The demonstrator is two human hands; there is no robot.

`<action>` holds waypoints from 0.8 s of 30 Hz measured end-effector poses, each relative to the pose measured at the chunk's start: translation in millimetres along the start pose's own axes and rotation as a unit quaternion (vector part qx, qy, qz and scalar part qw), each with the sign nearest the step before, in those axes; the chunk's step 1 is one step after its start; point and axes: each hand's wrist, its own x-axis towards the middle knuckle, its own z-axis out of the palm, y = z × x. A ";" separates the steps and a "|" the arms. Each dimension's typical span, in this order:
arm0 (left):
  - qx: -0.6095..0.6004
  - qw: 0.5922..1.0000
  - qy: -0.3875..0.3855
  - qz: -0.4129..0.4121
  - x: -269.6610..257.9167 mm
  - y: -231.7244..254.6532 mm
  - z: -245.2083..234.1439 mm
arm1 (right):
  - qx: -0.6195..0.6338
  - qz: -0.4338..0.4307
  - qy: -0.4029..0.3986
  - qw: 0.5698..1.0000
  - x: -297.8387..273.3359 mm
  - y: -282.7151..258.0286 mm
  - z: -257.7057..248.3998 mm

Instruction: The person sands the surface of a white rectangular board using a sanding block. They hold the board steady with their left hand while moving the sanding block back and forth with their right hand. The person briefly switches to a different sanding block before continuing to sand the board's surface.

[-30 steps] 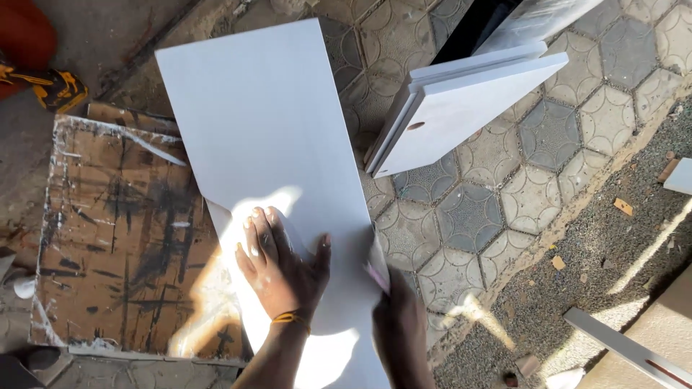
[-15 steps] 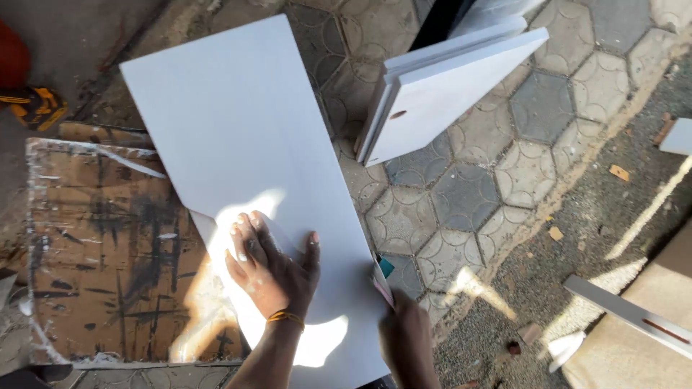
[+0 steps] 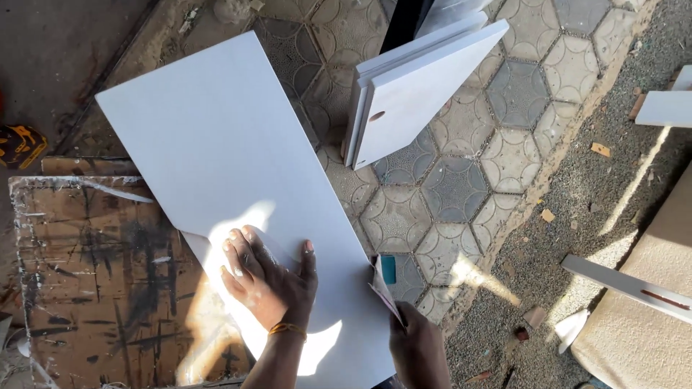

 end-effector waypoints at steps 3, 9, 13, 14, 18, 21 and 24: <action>0.008 1.000 0.001 -0.008 2.8 1.4 1.7 | -0.066 0.053 -0.050 0.995 13.4 61.7 17.8; 0.034 0.999 -0.013 0.005 -15.7 5.2 7.4 | 0.031 0.045 -0.060 0.997 -2.0 -47.5 -27.8; 0.010 0.999 -0.025 -0.022 -24.4 11.5 11.4 | -0.006 -0.015 -0.066 0.998 6.6 13.1 -4.4; -0.001 0.999 -0.033 -0.031 -26.4 12.6 11.5 | -0.031 0.018 -0.078 0.996 5.8 55.9 8.1; -0.025 0.999 -0.008 -0.046 -22.4 14.0 13.3 | -0.144 0.059 -0.150 0.976 22.1 22.1 8.4; -0.070 0.997 -0.018 -0.043 -25.4 14.4 11.9 | 0.028 -0.052 -0.079 0.995 6.1 -17.4 -16.0; -0.054 0.997 -0.030 -0.045 -22.6 17.6 9.1 | -0.159 0.082 -0.165 0.970 18.2 53.3 -4.5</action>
